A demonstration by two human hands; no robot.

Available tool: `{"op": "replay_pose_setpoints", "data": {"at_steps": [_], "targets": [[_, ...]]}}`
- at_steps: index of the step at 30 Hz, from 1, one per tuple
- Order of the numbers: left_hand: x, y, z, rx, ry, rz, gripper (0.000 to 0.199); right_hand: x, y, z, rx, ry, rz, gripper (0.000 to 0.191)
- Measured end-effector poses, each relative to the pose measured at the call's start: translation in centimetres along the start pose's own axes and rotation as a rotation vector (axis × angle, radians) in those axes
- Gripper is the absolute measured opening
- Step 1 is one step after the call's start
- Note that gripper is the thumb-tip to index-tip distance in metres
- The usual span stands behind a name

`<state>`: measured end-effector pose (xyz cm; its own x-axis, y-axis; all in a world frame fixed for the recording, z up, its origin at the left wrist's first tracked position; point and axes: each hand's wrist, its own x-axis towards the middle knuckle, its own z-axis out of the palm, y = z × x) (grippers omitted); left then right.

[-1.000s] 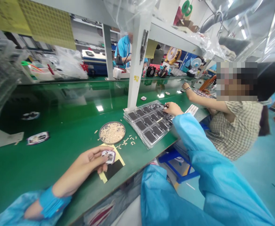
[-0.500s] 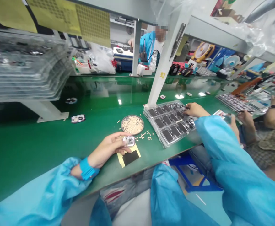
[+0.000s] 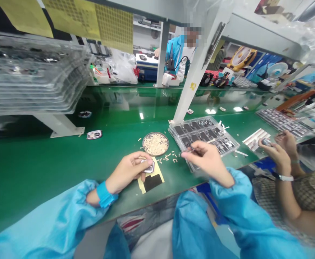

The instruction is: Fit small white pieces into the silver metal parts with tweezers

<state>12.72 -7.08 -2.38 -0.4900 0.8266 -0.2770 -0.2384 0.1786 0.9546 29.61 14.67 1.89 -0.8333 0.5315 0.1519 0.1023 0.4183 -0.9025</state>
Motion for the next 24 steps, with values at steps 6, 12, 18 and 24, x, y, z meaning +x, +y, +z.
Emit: {"op": "replay_pose_setpoints", "data": {"at_steps": [6, 12, 18, 24], "targets": [[-0.2, 0.1, -0.1, -0.062, 0.032, 0.028, 0.035, -2.3, -0.3, 6.0, 0.242, -0.281, 0.131, 0.020], [-0.6, -0.1, -0.4, -0.093, -0.057, 0.122, 0.041, -1.8, 0.2, 8.1, 0.268, -0.258, 0.171, 0.024], [-1.1, -0.4, 0.1, -0.008, -0.053, 0.186, 0.048, -1.3, 0.6, 8.6, 0.220, -0.218, 0.149, 0.027], [-1.1, -0.5, 0.5, 0.188, 0.017, 0.231, 0.050, -0.9, 0.9, 8.4, 0.187, -0.203, 0.148, 0.031]]}}
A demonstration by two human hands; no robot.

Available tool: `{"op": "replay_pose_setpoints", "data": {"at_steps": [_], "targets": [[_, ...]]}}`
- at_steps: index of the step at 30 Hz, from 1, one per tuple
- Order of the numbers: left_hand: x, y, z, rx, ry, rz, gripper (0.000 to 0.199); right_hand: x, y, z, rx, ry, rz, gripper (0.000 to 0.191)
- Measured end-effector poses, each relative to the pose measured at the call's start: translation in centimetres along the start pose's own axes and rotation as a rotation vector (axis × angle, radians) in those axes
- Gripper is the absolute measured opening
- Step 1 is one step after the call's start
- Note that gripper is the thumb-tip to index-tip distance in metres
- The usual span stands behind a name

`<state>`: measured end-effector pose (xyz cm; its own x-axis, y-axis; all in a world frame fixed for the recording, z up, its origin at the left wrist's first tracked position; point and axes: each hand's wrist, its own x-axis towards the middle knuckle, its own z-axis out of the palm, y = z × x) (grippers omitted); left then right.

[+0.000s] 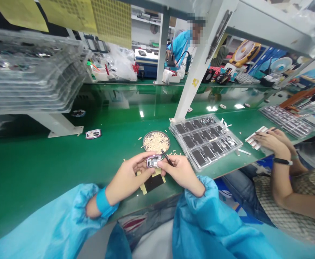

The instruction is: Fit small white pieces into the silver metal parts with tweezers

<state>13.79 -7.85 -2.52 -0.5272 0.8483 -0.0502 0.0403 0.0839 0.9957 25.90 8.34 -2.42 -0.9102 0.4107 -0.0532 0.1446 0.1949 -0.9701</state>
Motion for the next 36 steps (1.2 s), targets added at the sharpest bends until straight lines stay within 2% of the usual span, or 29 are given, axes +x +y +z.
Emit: {"op": "replay_pose_setpoints", "data": {"at_steps": [9, 11, 13, 15, 18, 22, 26, 31, 36], "targets": [[0.0, -0.1, -0.4, 0.383, 0.093, 0.098, 0.042, 0.4, 0.4, 0.0, 0.020, -0.022, 0.000, 0.034], [0.0, -0.1, -0.4, 0.419, 0.117, 0.107, 0.042, 0.4, 0.5, 0.3, 0.021, 0.018, -0.005, 0.032], [0.0, -0.1, -0.4, 0.338, 0.133, 0.086, 0.044, 0.3, 0.5, 0.7, 0.030, 0.115, -0.018, 0.027], [0.0, -0.1, -0.2, 0.140, 0.121, 0.039, 0.048, 0.3, 0.4, 1.1, 0.072, 0.189, -0.053, 0.026], [0.2, 0.2, 0.2, -0.161, 0.079, -0.020, 0.050, 0.4, 0.3, 1.8, 0.175, 0.170, -0.087, 0.031], [0.2, 0.5, 0.6, -0.253, 0.080, -0.027, 0.046, 0.6, 0.2, 2.7, 0.269, 0.154, -0.061, 0.031], [0.0, 0.1, 0.8, -0.137, 0.117, 0.083, 0.034, 0.8, -0.1, 3.1, 0.289, 0.132, -0.019, 0.035], [-0.3, -0.3, 0.6, 0.234, 0.151, 0.134, 0.033, 0.8, -0.1, 3.2, 0.174, 0.199, -0.090, 0.027], [-0.4, -0.1, 0.5, 0.228, 0.142, 0.139, 0.030, 0.5, 0.6, 3.5, 0.115, 0.174, -0.110, 0.022]]}}
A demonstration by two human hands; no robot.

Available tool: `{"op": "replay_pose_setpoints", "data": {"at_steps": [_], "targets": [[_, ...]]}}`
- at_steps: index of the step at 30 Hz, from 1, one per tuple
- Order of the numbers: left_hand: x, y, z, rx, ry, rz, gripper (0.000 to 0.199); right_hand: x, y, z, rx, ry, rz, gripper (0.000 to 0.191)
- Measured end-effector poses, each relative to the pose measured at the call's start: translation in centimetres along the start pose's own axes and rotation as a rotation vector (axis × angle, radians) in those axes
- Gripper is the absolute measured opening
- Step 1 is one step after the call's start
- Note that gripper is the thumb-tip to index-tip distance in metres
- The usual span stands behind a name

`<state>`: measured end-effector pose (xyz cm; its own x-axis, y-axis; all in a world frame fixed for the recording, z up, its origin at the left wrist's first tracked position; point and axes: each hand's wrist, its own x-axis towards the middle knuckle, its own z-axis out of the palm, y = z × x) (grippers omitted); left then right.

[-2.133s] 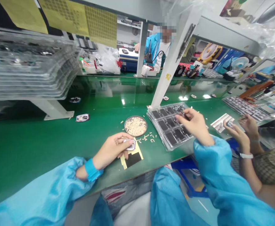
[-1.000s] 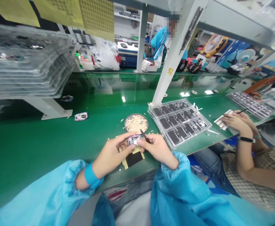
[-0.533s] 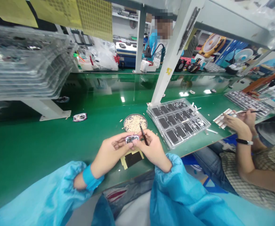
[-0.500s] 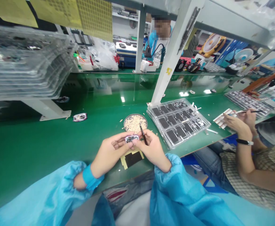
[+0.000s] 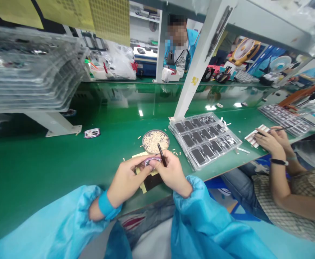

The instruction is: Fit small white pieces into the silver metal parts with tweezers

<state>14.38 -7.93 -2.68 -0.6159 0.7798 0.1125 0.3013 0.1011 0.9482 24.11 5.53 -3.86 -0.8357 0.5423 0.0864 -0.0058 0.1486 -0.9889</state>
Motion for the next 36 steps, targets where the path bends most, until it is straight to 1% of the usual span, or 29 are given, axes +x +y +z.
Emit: {"op": "replay_pose_setpoints", "data": {"at_steps": [5, 11, 13, 15, 17, 19, 21, 23, 25, 27, 29, 33, 36], "targets": [[-0.4, -0.3, 0.2, -0.029, 0.042, -0.023, 0.032, -0.2, 0.3, 0.1, -0.056, -0.012, -0.021, 0.018], [-0.7, -0.7, 0.4, -0.016, 0.069, -0.040, 0.031, -0.3, 0.6, 0.3, -0.119, 0.014, -0.029, 0.022], [-0.5, -0.7, 0.4, -0.046, 0.064, -0.048, 0.032, -0.2, 0.8, 0.4, -0.104, 0.020, -0.023, 0.023], [-0.3, -0.7, 0.3, -0.076, 0.044, -0.050, 0.034, -0.1, 0.8, 0.2, -0.067, -0.002, -0.011, 0.023], [-0.1, -0.6, 0.3, -0.043, 0.041, -0.031, 0.033, 0.0, 0.4, -0.2, -0.062, -0.025, -0.012, 0.023], [0.1, -0.4, 0.2, 0.064, 0.067, 0.018, 0.030, 0.2, -0.2, -1.0, -0.094, -0.004, -0.078, 0.024], [0.1, -0.2, 0.1, 0.180, 0.093, 0.079, 0.027, 0.4, -1.0, -1.9, -0.149, 0.019, -0.219, 0.021], [0.0, -0.2, 0.0, 0.244, 0.102, 0.123, 0.026, 0.6, -1.6, -2.7, -0.216, -0.026, -0.365, 0.015], [0.0, -0.3, 0.0, 0.273, 0.107, 0.142, 0.027, 0.8, -1.7, -3.3, -0.279, -0.098, -0.451, 0.012], [-0.1, -0.5, 0.0, 0.294, 0.107, 0.148, 0.027, 0.8, -1.5, -3.5, -0.322, -0.131, -0.487, 0.013], [0.0, -0.7, 0.0, 0.307, 0.093, 0.150, 0.028, 0.8, -1.1, -3.5, -0.348, -0.134, -0.502, 0.014], [0.1, -1.0, -0.1, 0.331, 0.075, 0.156, 0.030, 0.9, -0.5, -3.3, -0.381, -0.140, -0.496, 0.015], [0.2, -1.1, -0.2, 0.353, 0.055, 0.163, 0.032, 1.2, -0.4, -3.3, -0.414, -0.170, -0.486, 0.013]]}}
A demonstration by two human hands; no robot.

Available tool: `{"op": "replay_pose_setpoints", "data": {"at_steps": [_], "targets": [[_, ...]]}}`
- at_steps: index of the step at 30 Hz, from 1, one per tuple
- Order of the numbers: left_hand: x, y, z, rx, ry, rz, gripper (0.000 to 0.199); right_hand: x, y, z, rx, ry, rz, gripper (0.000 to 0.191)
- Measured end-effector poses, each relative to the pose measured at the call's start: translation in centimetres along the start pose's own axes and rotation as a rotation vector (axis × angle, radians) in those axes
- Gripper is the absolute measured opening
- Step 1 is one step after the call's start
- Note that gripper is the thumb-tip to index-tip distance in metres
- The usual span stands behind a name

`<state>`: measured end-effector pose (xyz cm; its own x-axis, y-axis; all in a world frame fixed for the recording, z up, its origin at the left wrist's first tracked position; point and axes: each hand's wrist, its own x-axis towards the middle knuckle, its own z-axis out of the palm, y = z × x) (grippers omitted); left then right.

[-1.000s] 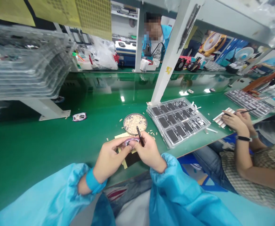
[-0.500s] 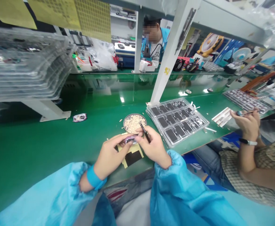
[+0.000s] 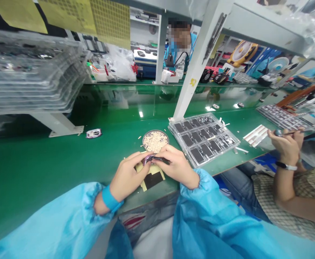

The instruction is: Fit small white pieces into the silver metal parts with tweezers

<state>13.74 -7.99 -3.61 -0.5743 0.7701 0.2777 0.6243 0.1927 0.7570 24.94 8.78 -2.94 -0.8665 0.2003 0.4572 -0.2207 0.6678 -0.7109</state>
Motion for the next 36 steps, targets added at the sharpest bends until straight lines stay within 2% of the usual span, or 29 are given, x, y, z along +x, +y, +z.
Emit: {"op": "replay_pose_setpoints", "data": {"at_steps": [6, 9, 12, 15, 18, 20, 23, 26, 28, 30, 33, 36], "targets": [[0.2, 0.0, -0.4, 0.063, -0.026, 0.026, 0.035, 1.2, 0.2, 0.1, 0.042, -0.066, -0.016, 0.008], [1.2, -0.7, -1.1, 0.121, 0.021, 0.006, 0.035, 1.9, 0.8, 0.3, 0.036, 0.023, 0.016, 0.007], [4.1, -2.8, -2.8, 0.254, 0.101, -0.052, 0.037, 2.4, 2.0, 0.5, -0.095, 0.162, 0.085, 0.011], [8.5, -6.1, -5.4, 0.343, 0.186, -0.119, 0.038, 2.7, 3.0, 0.6, -0.206, 0.159, 0.142, 0.017], [12.4, -9.3, -7.9, 0.428, 0.227, -0.190, 0.041, 2.4, 2.6, 0.3, -0.173, 0.187, 0.151, 0.016], [13.6, -10.8, -9.3, 0.476, 0.233, -0.240, 0.046, 1.8, 1.8, -0.2, -0.099, 0.232, 0.137, 0.016], [12.2, -12.3, -11.0, 0.517, 0.237, -0.281, 0.059, 0.0, 0.7, -0.9, -0.009, 0.234, 0.110, 0.021], [8.5, -13.1, -12.5, 0.514, 0.230, -0.295, 0.074, -2.1, 0.8, -1.3, -0.039, 0.188, 0.059, 0.017], [6.1, -13.3, -13.2, 0.490, 0.236, -0.305, 0.069, -3.2, 1.5, -1.2, -0.067, 0.175, 0.063, 0.015], [4.4, -13.3, -13.4, 0.447, 0.249, -0.308, 0.056, -3.7, 2.3, -1.0, -0.052, 0.184, 0.118, 0.017], [3.6, -12.3, -12.6, 0.335, 0.252, -0.302, 0.048, -3.7, 3.2, -0.6, 0.092, 0.201, 0.234, 0.019], [3.8, -9.6, -10.0, 0.145, 0.180, -0.289, 0.057, -3.4, 3.4, -0.4, 0.253, 0.181, 0.290, 0.013]]}}
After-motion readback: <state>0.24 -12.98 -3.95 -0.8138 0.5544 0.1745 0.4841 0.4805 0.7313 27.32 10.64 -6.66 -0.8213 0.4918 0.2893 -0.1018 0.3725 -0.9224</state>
